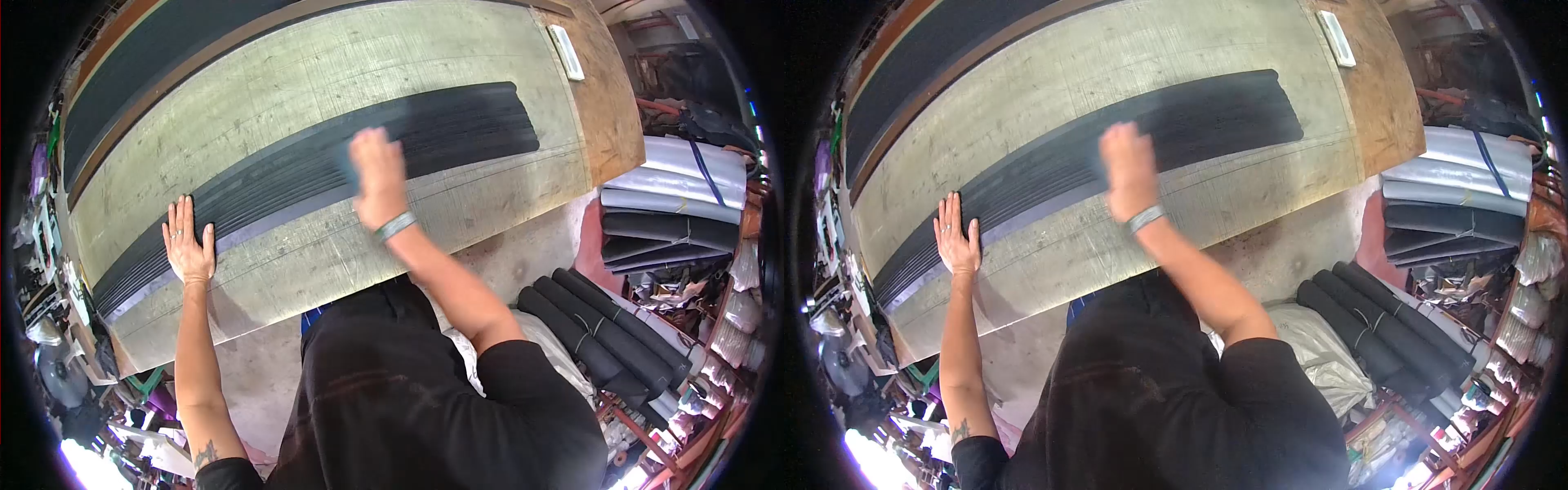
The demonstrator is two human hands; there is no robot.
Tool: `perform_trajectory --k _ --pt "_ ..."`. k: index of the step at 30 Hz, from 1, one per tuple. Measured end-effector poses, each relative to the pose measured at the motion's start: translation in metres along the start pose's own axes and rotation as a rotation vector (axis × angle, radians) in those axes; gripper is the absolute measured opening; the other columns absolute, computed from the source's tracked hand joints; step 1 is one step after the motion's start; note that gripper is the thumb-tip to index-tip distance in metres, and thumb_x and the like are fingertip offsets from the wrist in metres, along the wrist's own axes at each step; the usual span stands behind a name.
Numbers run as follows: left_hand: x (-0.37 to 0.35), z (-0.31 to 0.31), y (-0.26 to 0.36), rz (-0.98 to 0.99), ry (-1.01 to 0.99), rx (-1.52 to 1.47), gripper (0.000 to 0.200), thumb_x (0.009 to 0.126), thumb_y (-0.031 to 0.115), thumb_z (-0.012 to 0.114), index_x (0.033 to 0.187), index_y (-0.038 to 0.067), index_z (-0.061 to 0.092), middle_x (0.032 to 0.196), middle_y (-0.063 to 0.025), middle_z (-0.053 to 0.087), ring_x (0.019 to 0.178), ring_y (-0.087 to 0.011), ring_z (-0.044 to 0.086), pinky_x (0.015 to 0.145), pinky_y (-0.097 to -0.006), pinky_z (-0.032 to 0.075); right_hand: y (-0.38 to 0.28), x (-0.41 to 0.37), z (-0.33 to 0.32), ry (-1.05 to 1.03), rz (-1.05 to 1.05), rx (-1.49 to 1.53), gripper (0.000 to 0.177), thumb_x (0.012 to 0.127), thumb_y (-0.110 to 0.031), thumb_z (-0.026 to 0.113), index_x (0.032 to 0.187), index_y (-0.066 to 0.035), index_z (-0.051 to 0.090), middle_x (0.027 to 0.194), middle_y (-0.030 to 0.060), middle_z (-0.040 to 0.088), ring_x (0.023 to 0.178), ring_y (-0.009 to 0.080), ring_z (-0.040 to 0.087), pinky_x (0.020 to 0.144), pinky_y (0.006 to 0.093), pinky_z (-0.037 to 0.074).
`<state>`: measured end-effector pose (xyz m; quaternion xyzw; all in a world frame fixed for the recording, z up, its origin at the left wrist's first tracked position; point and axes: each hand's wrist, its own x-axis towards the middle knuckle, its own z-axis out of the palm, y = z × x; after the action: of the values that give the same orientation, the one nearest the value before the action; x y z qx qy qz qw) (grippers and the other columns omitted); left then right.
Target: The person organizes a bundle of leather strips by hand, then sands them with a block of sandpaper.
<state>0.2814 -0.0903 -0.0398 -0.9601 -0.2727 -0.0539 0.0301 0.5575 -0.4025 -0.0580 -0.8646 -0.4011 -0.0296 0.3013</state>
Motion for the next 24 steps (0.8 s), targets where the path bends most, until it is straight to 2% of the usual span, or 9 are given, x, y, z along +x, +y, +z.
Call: perform_trajectory --k 5,8,9,11,12,13,17,20,24 --pt "0.003 -0.003 0.003 -0.021 -0.005 -0.01 0.071 0.101 0.043 0.058 0.165 0.018 0.038 0.17 -0.0008 0.039 0.159 -0.0262 0.03 0.13 -0.05 0.022 0.073 0.033 -0.07 0.092 -0.114 -0.215 0.058 0.072 0.005 0.067 0.13 -0.004 0.062 0.129 0.0198 0.062 0.133 0.041 0.054 0.111 0.0526 0.043" --pt "0.003 -0.01 0.006 -0.034 -0.01 -0.028 0.073 0.099 0.044 0.061 0.163 0.017 0.04 0.168 -0.0023 0.041 0.157 -0.0274 0.032 0.129 -0.0504 0.024 0.211 0.056 -0.104 0.33 0.208 -0.219 0.021 0.096 -0.007 0.061 0.116 -0.001 0.067 0.111 0.023 0.067 0.109 0.0435 0.066 0.089 0.0541 0.052" --pt "0.002 -0.012 0.006 -0.036 -0.005 -0.037 0.073 0.099 0.044 0.062 0.163 0.017 0.041 0.168 -0.0021 0.042 0.157 -0.0276 0.033 0.129 -0.0504 0.024 0.26 0.057 -0.088 0.491 0.031 -0.592 0.022 0.096 -0.01 0.063 0.116 -0.002 0.067 0.11 0.022 0.068 0.102 0.0434 0.068 0.083 0.0536 0.054" --pt "0.0 -0.009 0.005 -0.03 0.025 -0.036 0.073 0.099 0.045 0.062 0.163 0.018 0.04 0.168 -0.0018 0.041 0.157 -0.0277 0.033 0.129 -0.0508 0.024 0.141 0.083 -0.086 0.102 0.666 -0.26 0.029 0.093 -0.01 0.067 0.121 -0.002 0.068 0.117 0.0223 0.068 0.112 0.04 0.066 0.096 0.0527 0.053" --pt "0.0 -0.007 0.004 -0.025 0.035 -0.026 0.073 0.099 0.045 0.061 0.164 0.018 0.039 0.168 -0.0014 0.041 0.157 -0.0274 0.033 0.129 -0.0513 0.024 0.083 0.087 -0.062 -0.149 0.601 -0.184 0.039 0.089 -0.012 0.07 0.126 -0.001 0.066 0.127 0.0225 0.065 0.125 0.0398 0.06 0.111 0.0559 0.044" --pt "0.0 -0.008 0.004 -0.027 0.016 -0.024 0.072 0.1 0.045 0.059 0.164 0.019 0.038 0.169 -0.0014 0.04 0.158 -0.0272 0.032 0.129 -0.0516 0.024 0.03 0.066 -0.022 -0.065 0.125 -0.358 0.057 0.08 -0.014 0.075 0.133 0.001 0.062 0.14 0.0235 0.059 0.138 0.042 0.05 0.123 0.059 0.031" --pt "-0.001 -0.008 0.001 -0.023 -0.012 -0.021 0.069 0.103 0.043 0.055 0.164 0.017 0.038 0.169 -0.0031 0.039 0.158 -0.029 0.03 0.129 -0.0523 0.023 -0.135 0.014 0.07 -0.285 -0.179 0.078 0.099 0.063 -0.011 0.081 0.156 -0.003 0.046 0.165 0.019 0.041 0.157 0.0371 0.032 0.128 0.0547 0.025" --pt "-0.002 -0.006 -0.004 -0.024 -0.062 -0.036 0.069 0.106 0.047 0.049 0.166 0.017 0.035 0.17 -0.0035 0.037 0.16 -0.028 0.027 0.13 -0.0519 0.019 -0.072 0.026 0.052 -0.184 -0.253 -0.08 0.086 0.068 -0.002 0.076 0.15 -0.003 0.05 0.16 0.0186 0.046 0.151 0.0387 0.04 0.124 0.0545 0.03" --pt "-0.002 -0.02 0.003 -0.081 -0.118 -0.093 0.069 0.107 0.05 0.043 0.167 0.016 0.032 0.171 -0.003 0.035 0.161 -0.0279 0.024 0.132 -0.0507 0.016 0.069 0.061 -0.031 -0.085 0.191 -0.331 0.049 0.087 -0.011 0.067 0.135 -0.007 0.062 0.138 0.0212 0.061 0.119 0.0386 0.061 0.103 0.0544 0.049"
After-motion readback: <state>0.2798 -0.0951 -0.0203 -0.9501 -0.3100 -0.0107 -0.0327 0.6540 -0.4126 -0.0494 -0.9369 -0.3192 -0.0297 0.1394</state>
